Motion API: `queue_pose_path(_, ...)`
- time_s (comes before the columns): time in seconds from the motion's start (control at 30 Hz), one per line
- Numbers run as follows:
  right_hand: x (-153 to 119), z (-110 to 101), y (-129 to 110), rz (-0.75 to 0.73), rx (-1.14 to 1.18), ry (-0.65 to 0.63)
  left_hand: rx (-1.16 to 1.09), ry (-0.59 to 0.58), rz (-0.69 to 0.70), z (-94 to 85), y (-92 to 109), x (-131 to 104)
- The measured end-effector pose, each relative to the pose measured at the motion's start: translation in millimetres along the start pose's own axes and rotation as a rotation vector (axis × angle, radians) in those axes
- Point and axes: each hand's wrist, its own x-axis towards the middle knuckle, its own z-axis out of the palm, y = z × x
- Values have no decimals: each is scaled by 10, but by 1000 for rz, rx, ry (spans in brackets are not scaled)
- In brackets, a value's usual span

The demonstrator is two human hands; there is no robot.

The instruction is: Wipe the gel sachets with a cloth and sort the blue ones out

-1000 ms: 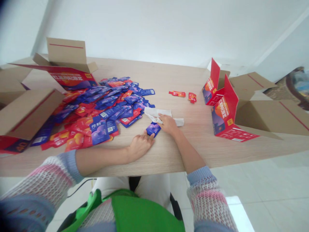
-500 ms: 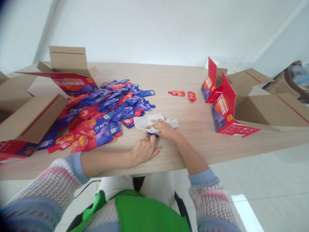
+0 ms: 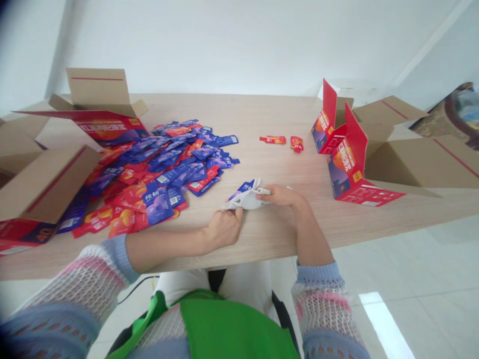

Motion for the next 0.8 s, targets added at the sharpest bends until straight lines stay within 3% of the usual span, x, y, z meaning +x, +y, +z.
queue_pose_path(0.2,22,-154,418,297,-275,592,57,76,-97,92,28,-26)
queue_pose_path(0.27,5,-191,499,380,-324,673,79,109,-126,112,15,-18)
queue_pose_path(0.37,29,-158,481,334,-287,734,100,117,-134,112,-16,9)
queue_pose_path(0.47,143,20,301,147,-200,689,104,94,-132,84,-26,28)
queue_pose_path(0.63,350,370,-44,-174,-266,353,82,47,-148,43,7,42)
queue_pose_path(0.8,328,384,-161,-313,-193,147,43,31,-165,24,3,62)
